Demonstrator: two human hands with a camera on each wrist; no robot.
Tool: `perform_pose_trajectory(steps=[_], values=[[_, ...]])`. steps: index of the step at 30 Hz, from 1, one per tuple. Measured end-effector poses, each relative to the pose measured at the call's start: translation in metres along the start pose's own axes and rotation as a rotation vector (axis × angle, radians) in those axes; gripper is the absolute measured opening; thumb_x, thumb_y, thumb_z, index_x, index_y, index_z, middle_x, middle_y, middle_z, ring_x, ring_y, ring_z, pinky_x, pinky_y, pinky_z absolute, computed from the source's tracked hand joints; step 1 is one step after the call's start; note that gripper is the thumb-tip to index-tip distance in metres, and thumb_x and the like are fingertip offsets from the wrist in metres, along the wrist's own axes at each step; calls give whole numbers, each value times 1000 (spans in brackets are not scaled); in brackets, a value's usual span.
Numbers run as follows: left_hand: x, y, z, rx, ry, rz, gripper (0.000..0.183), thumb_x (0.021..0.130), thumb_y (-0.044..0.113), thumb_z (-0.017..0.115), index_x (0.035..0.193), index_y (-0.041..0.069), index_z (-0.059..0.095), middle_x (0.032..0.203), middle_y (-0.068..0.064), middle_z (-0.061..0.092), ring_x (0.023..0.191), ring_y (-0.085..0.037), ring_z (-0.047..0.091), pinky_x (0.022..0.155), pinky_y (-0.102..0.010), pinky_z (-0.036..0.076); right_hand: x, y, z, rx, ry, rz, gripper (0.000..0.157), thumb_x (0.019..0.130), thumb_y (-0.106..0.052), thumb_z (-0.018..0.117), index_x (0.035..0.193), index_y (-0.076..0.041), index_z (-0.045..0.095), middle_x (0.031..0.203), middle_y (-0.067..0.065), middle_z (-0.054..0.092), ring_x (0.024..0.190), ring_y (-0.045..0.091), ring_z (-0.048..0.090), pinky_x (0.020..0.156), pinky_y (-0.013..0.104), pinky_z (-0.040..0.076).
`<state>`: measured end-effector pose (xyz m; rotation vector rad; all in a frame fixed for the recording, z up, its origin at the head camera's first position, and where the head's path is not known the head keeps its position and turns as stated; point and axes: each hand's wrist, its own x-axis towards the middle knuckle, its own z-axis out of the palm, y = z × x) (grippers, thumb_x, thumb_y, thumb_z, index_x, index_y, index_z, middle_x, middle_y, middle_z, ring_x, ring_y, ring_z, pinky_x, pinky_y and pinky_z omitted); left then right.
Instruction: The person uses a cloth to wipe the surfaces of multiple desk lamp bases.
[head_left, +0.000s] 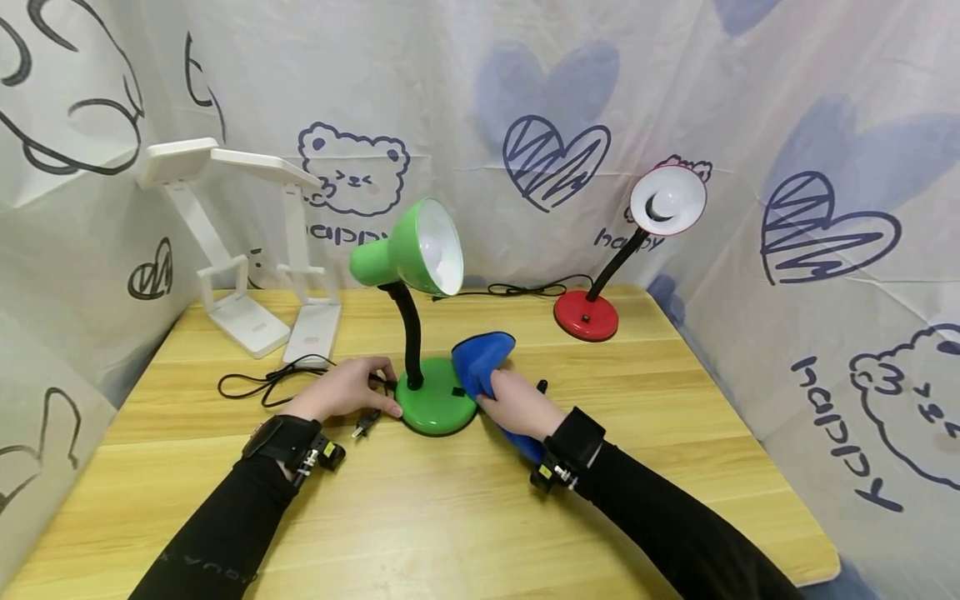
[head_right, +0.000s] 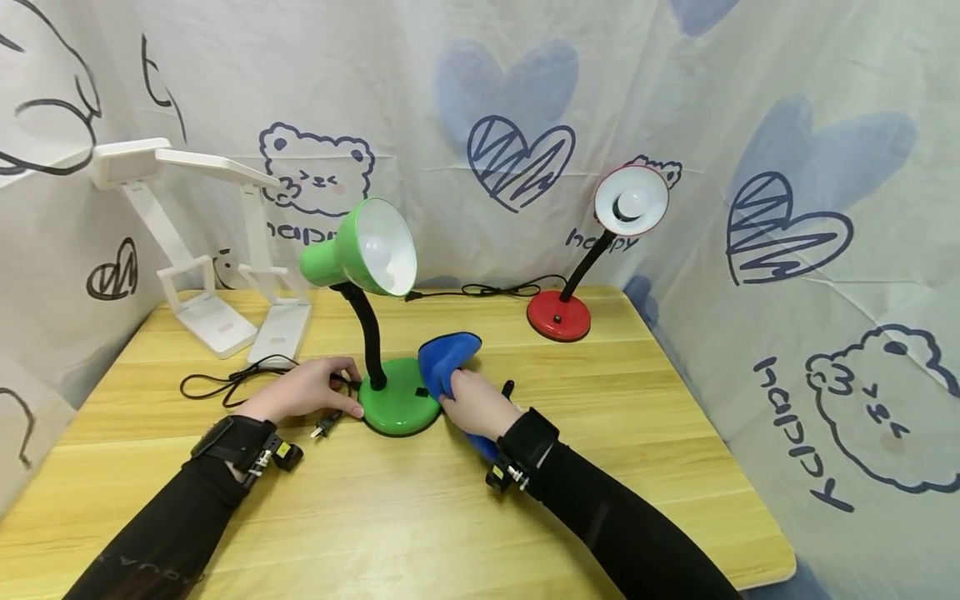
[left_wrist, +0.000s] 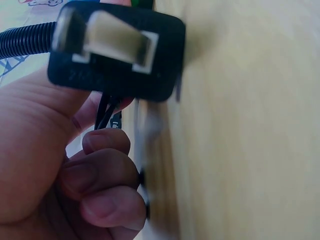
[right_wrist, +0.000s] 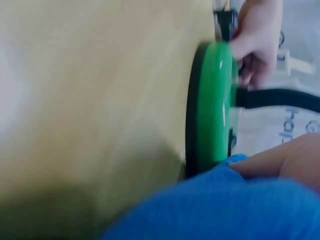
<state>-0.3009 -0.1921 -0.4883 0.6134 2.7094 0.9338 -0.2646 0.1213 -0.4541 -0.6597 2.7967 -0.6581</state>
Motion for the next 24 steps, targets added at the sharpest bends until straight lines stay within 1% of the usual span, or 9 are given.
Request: perform_pose_trajectory(steps=[1, 4, 8, 12, 14, 15, 19, 22, 24], values=[[0, 0, 0, 6, 2, 3, 56, 62, 61, 82, 102, 29, 60, 90, 3, 60, 70, -17, 49, 66, -33, 38, -4, -2, 0, -3, -3, 1, 20, 99, -26, 54, 94, -6, 53, 72, 2, 46, 61, 14, 51, 56, 28, 43], [-2, 1, -2, -7, -14, 2, 55, 64, 58, 82, 103, 26, 60, 87, 2, 59, 71, -16, 50, 66, -33, 38, -11, -11, 0, -7, -5, 11, 22, 99, -27, 54, 96, -6, 53, 72, 1, 47, 59, 13, 53, 55, 27, 44], [-3, 2, -5, -31, -55, 15, 52, 69, 52, 83, 104, 23, 59, 79, 1, 53, 69, -16, 49, 66, -33, 38, -5, -16, -1, 13, -7, 40, 24, 101, -26, 49, 104, -3, 52, 81, 7, 51, 67, 17, 55, 62, 30, 45], [-3, 1, -7, -30, -61, 36, 44, 74, 46, 82, 102, 21, 59, 72, 1, 47, 66, -16, 47, 64, -32, 37, 16, -14, 1, -8, 7, 63, 34, 103, -27, 45, 120, 1, 51, 104, 12, 55, 82, 20, 55, 72, 32, 46], [-2, -1, -8, -17, -54, 48, 37, 78, 43, 80, 101, 21, 60, 72, 2, 48, 67, -15, 47, 64, -32, 38, 29, -12, 0, -20, 12, 72, 40, 103, -28, 44, 130, 2, 47, 113, 15, 54, 85, 21, 55, 72, 33, 47], [-2, -1, -8, -13, -55, 56, 32, 81, 40, 78, 101, 21, 60, 73, 2, 50, 67, -15, 48, 65, -32, 39, 34, -11, 0, -16, 11, 72, 42, 103, -28, 44, 132, 3, 46, 115, 17, 54, 85, 22, 56, 71, 34, 48], [-1, -3, -9, -4, -60, 84, 14, 91, 29, 69, 100, 21, 61, 81, 4, 58, 72, -14, 53, 67, -32, 42, 54, -11, -2, -46, 6, 91, 46, 102, -30, 44, 137, 0, 44, 122, 18, 54, 91, 23, 58, 73, 36, 49], [-1, -4, -9, -7, -64, 103, 7, 94, 25, 64, 98, 20, 61, 85, 4, 60, 73, -14, 53, 68, -33, 42, 66, -12, -4, -82, -7, 87, 49, 102, -31, 44, 142, -3, 43, 132, 18, 51, 104, 24, 57, 83, 38, 49], [-1, -5, -9, -2, -58, 117, 6, 95, 25, 63, 96, 20, 60, 85, 5, 60, 73, -14, 53, 69, -32, 42, 75, -13, -6, -102, -17, 42, 48, 103, -31, 44, 142, -3, 44, 135, 17, 49, 112, 25, 55, 90, 38, 47]])
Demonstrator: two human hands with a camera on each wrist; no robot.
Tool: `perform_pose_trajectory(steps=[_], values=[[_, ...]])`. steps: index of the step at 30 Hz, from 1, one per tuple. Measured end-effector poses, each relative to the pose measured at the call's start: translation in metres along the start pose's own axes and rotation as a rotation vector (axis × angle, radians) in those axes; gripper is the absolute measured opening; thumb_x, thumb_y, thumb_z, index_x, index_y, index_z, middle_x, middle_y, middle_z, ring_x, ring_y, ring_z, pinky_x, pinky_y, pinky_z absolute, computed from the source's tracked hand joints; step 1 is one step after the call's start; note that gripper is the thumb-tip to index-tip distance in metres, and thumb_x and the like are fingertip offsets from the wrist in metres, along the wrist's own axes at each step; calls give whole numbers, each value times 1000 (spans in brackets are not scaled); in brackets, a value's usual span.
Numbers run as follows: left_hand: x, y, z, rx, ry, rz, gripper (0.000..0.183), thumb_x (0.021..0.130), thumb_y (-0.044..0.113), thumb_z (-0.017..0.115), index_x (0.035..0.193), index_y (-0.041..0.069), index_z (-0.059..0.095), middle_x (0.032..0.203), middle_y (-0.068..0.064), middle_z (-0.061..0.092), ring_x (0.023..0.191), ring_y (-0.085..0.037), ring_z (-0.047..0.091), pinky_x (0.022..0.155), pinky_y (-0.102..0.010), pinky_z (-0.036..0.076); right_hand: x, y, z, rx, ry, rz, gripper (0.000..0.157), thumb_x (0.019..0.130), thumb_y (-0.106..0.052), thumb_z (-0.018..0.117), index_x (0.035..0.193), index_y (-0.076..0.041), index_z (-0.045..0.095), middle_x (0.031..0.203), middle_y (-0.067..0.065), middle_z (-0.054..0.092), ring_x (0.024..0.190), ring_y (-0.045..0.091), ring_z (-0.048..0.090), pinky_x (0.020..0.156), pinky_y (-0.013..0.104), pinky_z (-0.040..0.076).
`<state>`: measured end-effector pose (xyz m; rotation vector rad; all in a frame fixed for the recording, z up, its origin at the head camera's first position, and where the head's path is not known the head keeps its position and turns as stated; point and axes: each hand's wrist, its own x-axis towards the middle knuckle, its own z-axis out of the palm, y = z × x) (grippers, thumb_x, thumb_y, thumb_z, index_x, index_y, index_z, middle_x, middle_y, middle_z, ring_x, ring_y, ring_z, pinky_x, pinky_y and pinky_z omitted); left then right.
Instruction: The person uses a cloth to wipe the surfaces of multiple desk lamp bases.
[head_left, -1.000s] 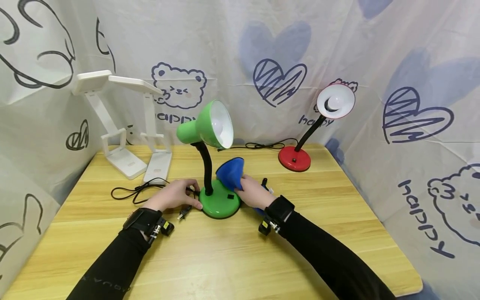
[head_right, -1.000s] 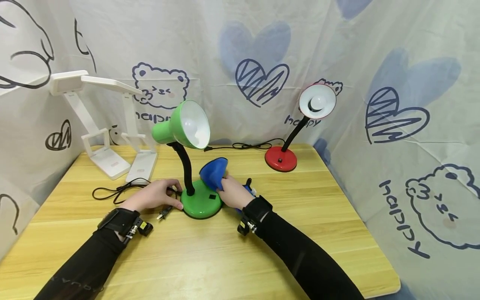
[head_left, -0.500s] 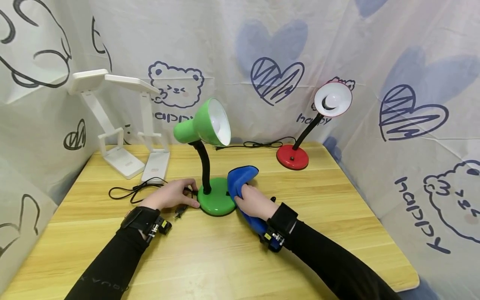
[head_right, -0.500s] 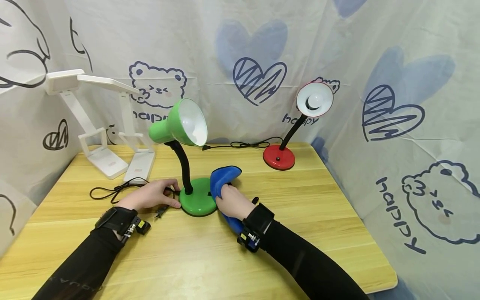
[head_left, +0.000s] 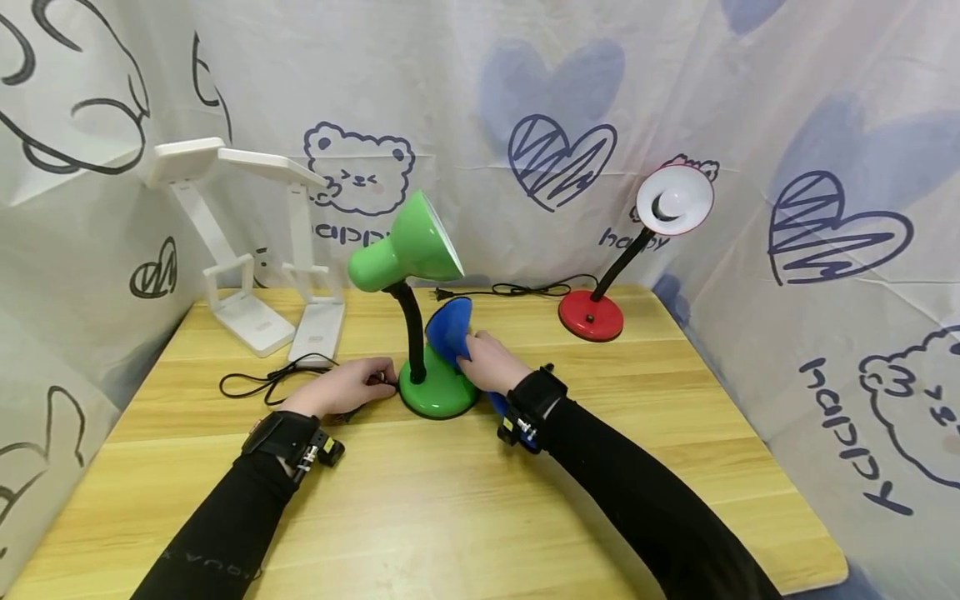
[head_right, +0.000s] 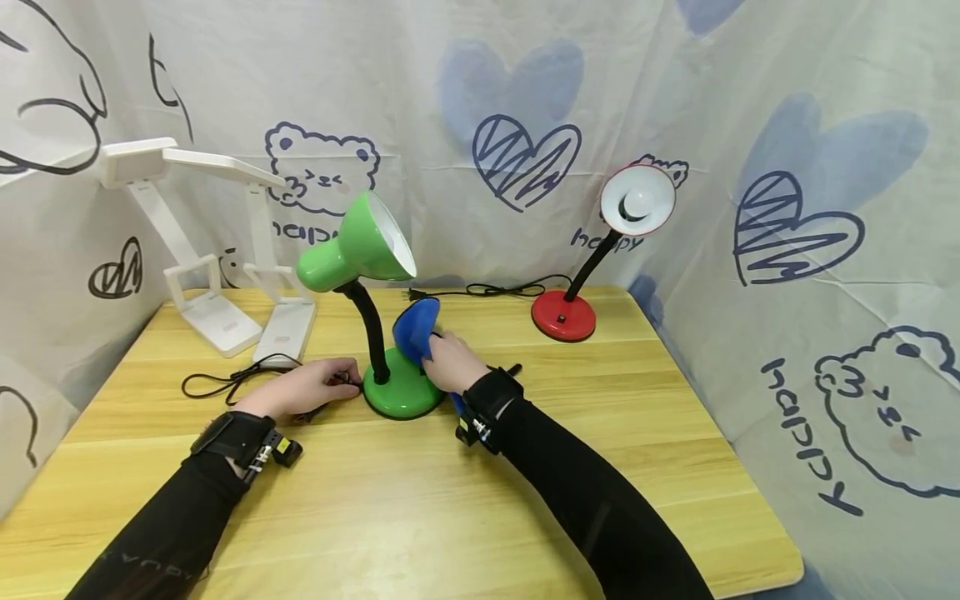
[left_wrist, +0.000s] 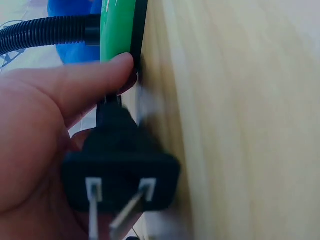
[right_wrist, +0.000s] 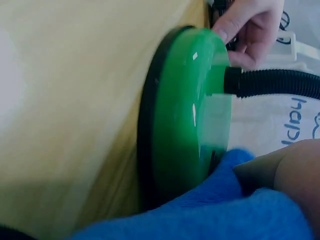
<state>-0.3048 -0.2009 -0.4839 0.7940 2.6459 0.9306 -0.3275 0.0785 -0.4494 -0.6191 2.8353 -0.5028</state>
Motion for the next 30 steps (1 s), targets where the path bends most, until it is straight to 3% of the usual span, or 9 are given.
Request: perform_pose_trajectory(steps=[2, 5, 9, 15, 18, 24, 26, 30], values=[[0, 0, 0, 12, 12, 13, 6, 95, 25, 63, 95, 19, 60, 84, 5, 59, 72, -14, 52, 68, -32, 41, 10, 0, -1, 0, -8, -72, 41, 103, -30, 46, 135, -5, 51, 130, 14, 53, 111, 23, 56, 90, 37, 46], [0, 2, -1, 19, 33, 26, 6, 95, 23, 64, 93, 19, 60, 83, 5, 58, 71, -13, 51, 67, -32, 40, 25, 0, -1, 30, -10, -205, 25, 102, -29, 50, 115, -8, 59, 109, 8, 59, 96, 20, 58, 82, 33, 44], [0, 3, 0, 27, 46, 38, 4, 94, 18, 64, 93, 17, 60, 82, 4, 58, 72, -14, 52, 67, -32, 41, 40, 0, 0, 60, -21, -307, 19, 99, -32, 56, 92, -14, 57, 86, 2, 56, 75, 14, 53, 70, 27, 40], [-3, 0, -1, 11, 39, 24, 10, 96, 24, 62, 97, 14, 62, 86, 3, 60, 73, -15, 52, 68, -33, 41, 37, -1, -4, 66, -95, -287, 23, 95, -36, 63, 90, -14, 56, 83, 0, 51, 71, 12, 49, 67, 25, 37], [-4, -3, -3, 4, 36, 24, 9, 96, 23, 63, 97, 14, 63, 89, 3, 61, 76, -15, 54, 70, -33, 42, 35, -8, -2, 35, -101, -324, 23, 96, -35, 61, 89, -13, 59, 88, 0, 54, 75, 13, 53, 71, 25, 41], [-4, -3, -3, 8, 39, -23, 6, 95, 21, 64, 98, 17, 64, 92, 4, 64, 83, -13, 59, 75, -35, 46, 39, -25, 9, -74, -129, -359, 23, 99, -37, 54, 113, -22, 66, 117, -4, 60, 105, 17, 53, 90, 32, 43], [-3, -1, -2, 6, 40, -39, 7, 95, 22, 64, 99, 16, 64, 92, 5, 65, 84, -12, 60, 76, -35, 47, 41, -24, 11, -50, -140, -336, 23, 99, -38, 54, 117, -26, 63, 116, -7, 60, 106, 15, 51, 89, 31, 43], [-1, 0, -1, 25, 49, -35, 8, 94, 24, 65, 96, 16, 62, 87, 4, 63, 76, -13, 57, 70, -33, 44, 38, -15, 10, 35, -117, -332, 19, 98, -39, 55, 100, -22, 62, 97, -4, 60, 90, 12, 56, 78, 30, 44]])
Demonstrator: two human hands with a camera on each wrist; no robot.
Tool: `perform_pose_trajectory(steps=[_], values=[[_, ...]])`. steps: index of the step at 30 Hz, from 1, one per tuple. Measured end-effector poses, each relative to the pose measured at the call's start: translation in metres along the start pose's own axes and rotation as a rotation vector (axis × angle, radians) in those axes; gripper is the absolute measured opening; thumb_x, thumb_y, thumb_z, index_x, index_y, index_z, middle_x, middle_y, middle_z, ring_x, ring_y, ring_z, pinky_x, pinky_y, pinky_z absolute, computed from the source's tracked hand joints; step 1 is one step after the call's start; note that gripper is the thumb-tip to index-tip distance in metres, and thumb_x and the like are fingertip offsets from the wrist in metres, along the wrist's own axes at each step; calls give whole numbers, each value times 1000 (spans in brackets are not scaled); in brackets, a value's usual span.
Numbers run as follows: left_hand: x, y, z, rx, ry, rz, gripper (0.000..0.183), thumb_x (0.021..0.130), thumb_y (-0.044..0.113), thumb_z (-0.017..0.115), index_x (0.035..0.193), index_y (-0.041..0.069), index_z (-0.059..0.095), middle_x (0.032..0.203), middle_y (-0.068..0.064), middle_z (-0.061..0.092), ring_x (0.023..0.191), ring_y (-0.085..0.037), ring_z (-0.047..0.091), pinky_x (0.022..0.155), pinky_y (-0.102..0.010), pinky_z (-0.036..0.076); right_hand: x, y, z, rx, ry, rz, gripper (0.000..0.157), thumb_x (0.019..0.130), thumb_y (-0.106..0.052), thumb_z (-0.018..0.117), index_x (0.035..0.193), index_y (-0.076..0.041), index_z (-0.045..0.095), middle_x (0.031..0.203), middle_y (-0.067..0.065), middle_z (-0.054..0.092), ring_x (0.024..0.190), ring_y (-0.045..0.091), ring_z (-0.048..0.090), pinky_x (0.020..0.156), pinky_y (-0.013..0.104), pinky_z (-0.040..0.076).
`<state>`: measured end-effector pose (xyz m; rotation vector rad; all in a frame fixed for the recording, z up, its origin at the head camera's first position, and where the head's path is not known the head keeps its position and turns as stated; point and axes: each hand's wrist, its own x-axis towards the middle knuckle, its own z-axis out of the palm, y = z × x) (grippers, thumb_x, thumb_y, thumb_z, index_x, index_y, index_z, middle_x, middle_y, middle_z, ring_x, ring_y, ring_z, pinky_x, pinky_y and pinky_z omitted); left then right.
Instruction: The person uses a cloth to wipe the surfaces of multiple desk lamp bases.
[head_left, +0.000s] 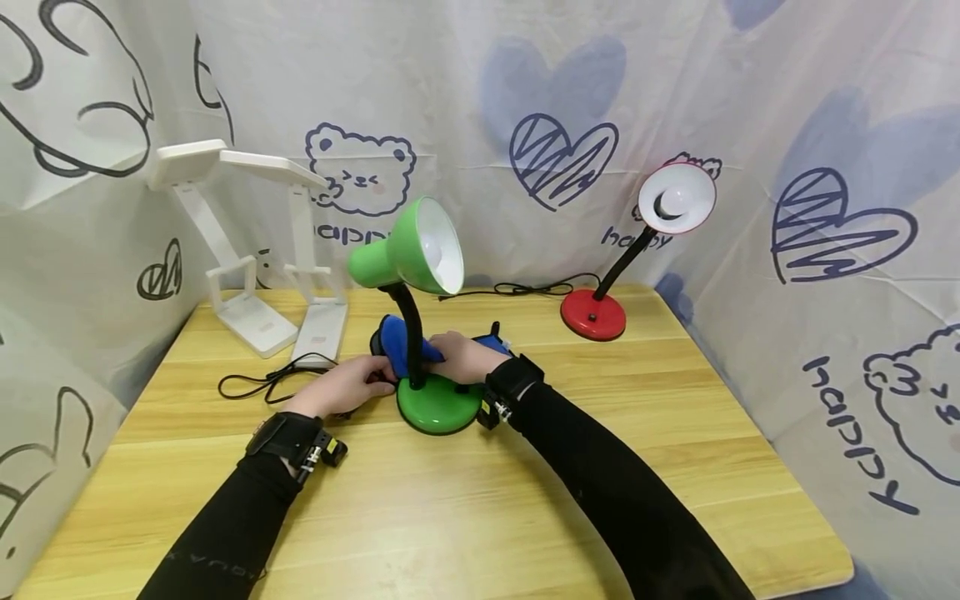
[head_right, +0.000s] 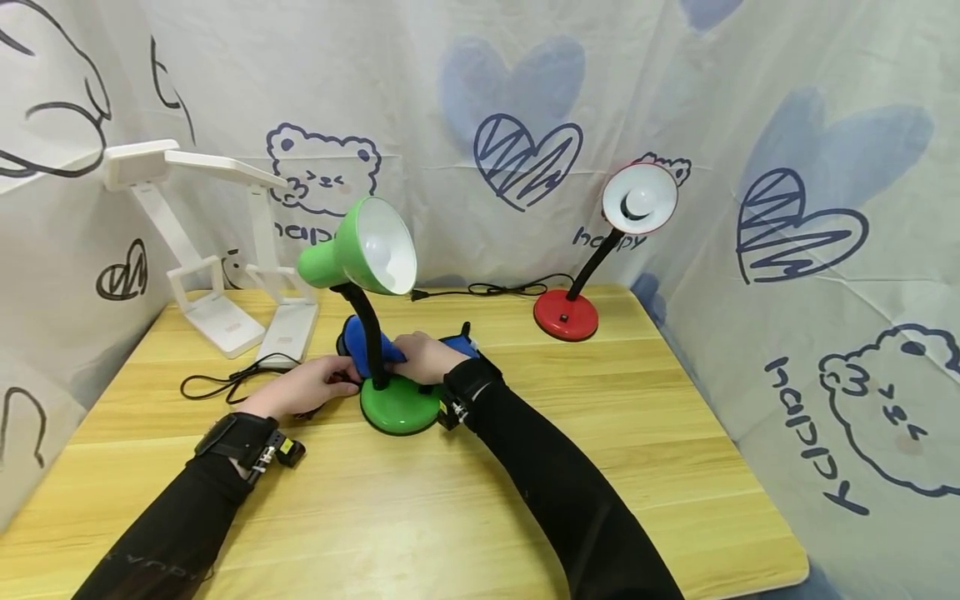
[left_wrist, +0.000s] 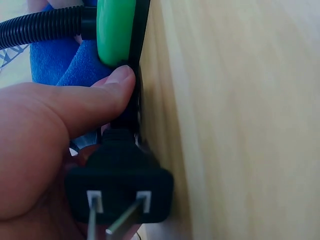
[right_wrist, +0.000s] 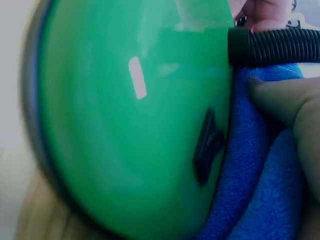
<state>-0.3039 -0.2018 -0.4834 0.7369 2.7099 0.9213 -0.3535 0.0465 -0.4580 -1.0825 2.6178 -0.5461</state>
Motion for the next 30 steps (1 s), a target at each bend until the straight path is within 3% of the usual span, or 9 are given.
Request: perform_pose_trajectory(steps=[6, 9, 12, 16, 20, 22, 25, 28, 30], values=[[0, 2, 1, -9, -12, -2, 7, 94, 23, 65, 96, 17, 63, 88, 3, 64, 70, -15, 53, 66, -32, 41, -30, 13, 0, 21, 77, 28, 19, 99, -33, 55, 91, -18, 63, 107, 0, 60, 93, 12, 58, 83, 31, 46], [-1, 3, 0, -14, -25, -20, 9, 92, 21, 66, 100, 19, 63, 90, 4, 64, 73, -14, 53, 69, -32, 42, -49, 16, 1, 35, 106, 92, 22, 100, -34, 54, 103, -16, 66, 119, 3, 59, 105, 14, 58, 90, 33, 46], [-3, 3, -2, -36, -61, -40, 30, 89, 24, 68, 118, 24, 59, 86, 1, 62, 72, -15, 53, 70, -33, 43, -68, 19, 3, 65, 145, 144, 30, 100, -37, 53, 117, -15, 63, 124, 2, 58, 110, 13, 57, 93, 34, 47], [-4, 6, -3, -81, -124, -53, 66, 86, 44, 71, 144, 30, 42, 101, -2, 65, 71, -16, 54, 73, -34, 43, -92, 19, 8, 148, 176, 159, 25, 101, -38, 51, 114, -19, 61, 101, -2, 60, 89, 10, 60, 81, 33, 49], [-5, 10, -3, -91, -128, -59, 74, 83, 56, 69, 146, 27, 42, 132, -2, 60, 81, -14, 57, 76, -33, 42, -117, 9, 14, 176, 164, 146, 18, 102, -38, 47, 107, -25, 60, 86, -4, 56, 74, 7, 55, 71, 30, 46], [-5, 11, -1, -85, -113, -77, 73, 83, 58, 68, 144, 25, 46, 137, -1, 57, 88, -13, 59, 77, -33, 44, -130, 1, 18, 152, 157, 132, 22, 102, -38, 47, 117, -28, 59, 92, -6, 61, 78, 4, 57, 73, 28, 46], [-6, 13, 0, -69, -92, -108, 73, 82, 59, 68, 143, 25, 48, 138, 0, 57, 103, -15, 61, 84, -35, 47, -145, -10, 24, 103, 158, 66, 39, 103, -37, 47, 140, -28, 48, 120, -6, 64, 98, 2, 60, 84, 27, 49], [-6, 14, 1, -72, -88, -127, 73, 81, 59, 68, 142, 26, 48, 139, 0, 56, 119, -22, 57, 94, -42, 47, -156, -20, 30, 42, 116, -8, 49, 103, -37, 46, 149, -26, 35, 146, 2, 47, 124, 11, 53, 98, 33, 47], [-6, 14, 2, -76, -89, -133, 73, 81, 59, 69, 142, 26, 48, 140, 0, 55, 126, -26, 53, 99, -45, 44, -160, -25, 34, -16, 84, -68, 53, 103, -38, 46, 151, -25, 29, 157, 4, 27, 140, 16, 34, 109, 37, 37]])
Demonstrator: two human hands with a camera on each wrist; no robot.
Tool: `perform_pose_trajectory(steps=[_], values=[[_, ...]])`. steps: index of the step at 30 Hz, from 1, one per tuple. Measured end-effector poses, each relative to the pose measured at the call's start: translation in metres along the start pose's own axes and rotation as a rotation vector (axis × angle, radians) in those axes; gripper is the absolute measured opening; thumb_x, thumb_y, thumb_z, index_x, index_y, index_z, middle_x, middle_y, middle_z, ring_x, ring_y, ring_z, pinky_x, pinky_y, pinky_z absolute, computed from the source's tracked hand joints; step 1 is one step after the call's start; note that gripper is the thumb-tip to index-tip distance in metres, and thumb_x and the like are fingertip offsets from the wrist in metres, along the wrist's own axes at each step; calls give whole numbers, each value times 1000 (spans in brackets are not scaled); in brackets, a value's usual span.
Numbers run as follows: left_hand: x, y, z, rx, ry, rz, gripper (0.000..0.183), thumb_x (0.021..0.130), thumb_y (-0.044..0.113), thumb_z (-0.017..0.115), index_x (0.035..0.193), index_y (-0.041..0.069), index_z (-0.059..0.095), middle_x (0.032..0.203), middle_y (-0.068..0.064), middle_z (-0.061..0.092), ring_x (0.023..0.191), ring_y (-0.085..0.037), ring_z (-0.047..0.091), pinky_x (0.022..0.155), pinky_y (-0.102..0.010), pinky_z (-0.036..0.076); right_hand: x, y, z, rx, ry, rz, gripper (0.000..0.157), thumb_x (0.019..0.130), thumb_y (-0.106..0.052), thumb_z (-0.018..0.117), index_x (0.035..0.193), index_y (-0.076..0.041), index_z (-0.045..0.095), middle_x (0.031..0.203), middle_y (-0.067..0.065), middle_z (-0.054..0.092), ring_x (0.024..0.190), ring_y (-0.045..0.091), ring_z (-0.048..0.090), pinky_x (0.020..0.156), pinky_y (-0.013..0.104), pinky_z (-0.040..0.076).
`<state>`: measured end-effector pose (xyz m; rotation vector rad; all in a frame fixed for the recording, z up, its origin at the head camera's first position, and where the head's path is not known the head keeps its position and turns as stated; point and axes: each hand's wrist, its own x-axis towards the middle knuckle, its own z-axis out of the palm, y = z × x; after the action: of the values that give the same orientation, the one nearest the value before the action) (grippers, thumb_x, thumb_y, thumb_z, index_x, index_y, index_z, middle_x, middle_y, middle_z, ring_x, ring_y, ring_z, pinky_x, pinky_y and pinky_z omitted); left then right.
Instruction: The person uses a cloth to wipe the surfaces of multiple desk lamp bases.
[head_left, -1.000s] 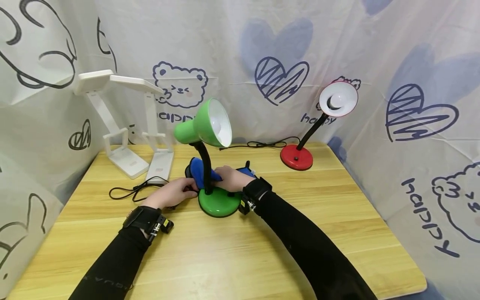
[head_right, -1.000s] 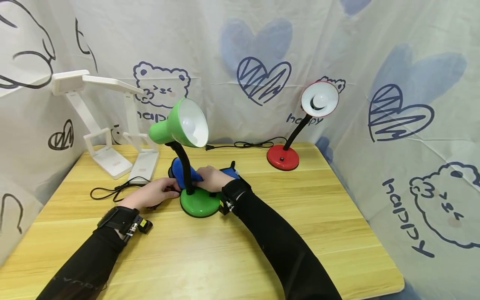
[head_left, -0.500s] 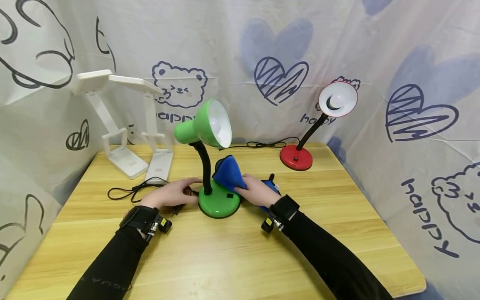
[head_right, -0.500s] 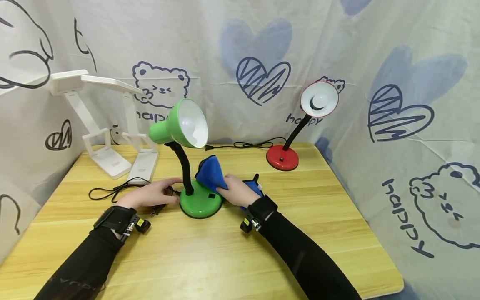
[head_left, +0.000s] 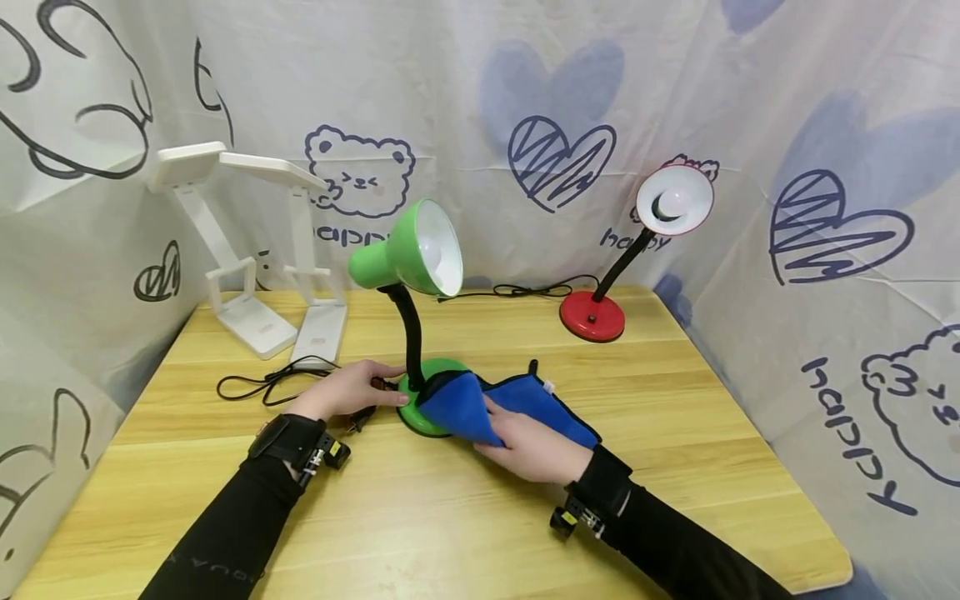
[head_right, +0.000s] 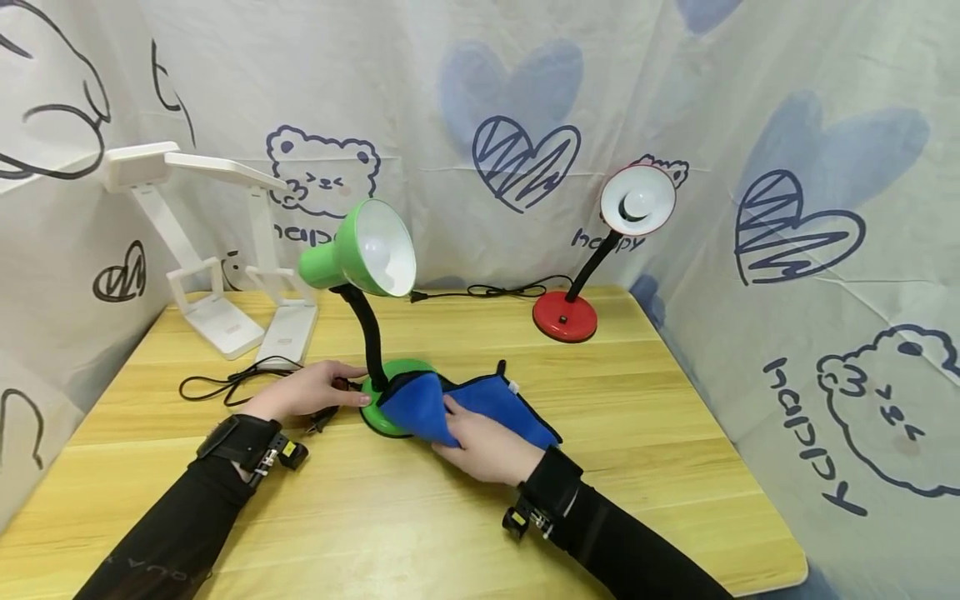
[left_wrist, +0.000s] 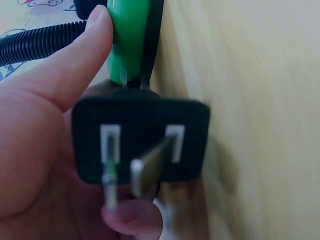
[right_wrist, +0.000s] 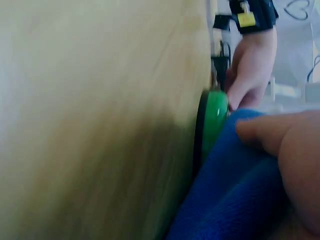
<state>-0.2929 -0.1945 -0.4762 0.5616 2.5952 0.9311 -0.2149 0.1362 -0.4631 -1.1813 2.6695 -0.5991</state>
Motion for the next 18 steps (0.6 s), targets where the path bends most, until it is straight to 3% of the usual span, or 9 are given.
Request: perform_pose_trajectory(steps=[2, 5, 8, 12, 15, 18], values=[[1, 0, 0, -9, 0, -7, 72, 80, 59, 69, 142, 27, 48, 140, 0, 54, 126, -27, 52, 99, -45, 43, 0, -6, 3, -70, -27, -57, 53, 103, -39, 46, 151, -25, 29, 159, 4, 19, 146, 19, 21, 114, 40, 30], [1, 1, -2, -4, 5, -16, 69, 82, 57, 69, 141, 27, 50, 140, -4, 55, 116, -21, 57, 91, -39, 45, 8, -13, 8, -187, -33, -132, 52, 102, -40, 47, 149, -22, 35, 158, 3, 25, 148, 20, 17, 116, 41, 26], [1, 2, -4, -17, -5, -34, 60, 87, 47, 69, 140, 27, 50, 139, -8, 55, 79, -18, 60, 73, -35, 45, 20, -18, 11, -298, -28, -186, 53, 101, -41, 48, 147, -15, 41, 154, 4, 34, 147, 22, 20, 116, 42, 25], [3, 2, -4, -15, -29, -29, 51, 94, 36, 63, 142, 26, 49, 137, -11, 56, 59, -18, 50, 67, -33, 43, 37, -21, 14, -382, -39, -227, 52, 102, -41, 46, 145, -12, 44, 154, 5, 35, 147, 23, 22, 118, 41, 22], [3, 0, -4, 14, -33, -1, 50, 96, 40, 59, 142, 25, 49, 137, -11, 56, 80, -16, 59, 79, -34, 43, 46, -21, 16, -370, -44, -228, 53, 103, -43, 42, 146, -13, 41, 155, 5, 34, 148, 22, 21, 118, 40, 19], [2, -1, -5, 28, -26, 11, 51, 95, 47, 57, 142, 27, 49, 137, -9, 57, 98, -17, 60, 87, -37, 43, 48, -19, 18, -324, -34, -214, 54, 103, -44, 41, 149, -16, 37, 156, 4, 33, 148, 20, 20, 119, 38, 18]])
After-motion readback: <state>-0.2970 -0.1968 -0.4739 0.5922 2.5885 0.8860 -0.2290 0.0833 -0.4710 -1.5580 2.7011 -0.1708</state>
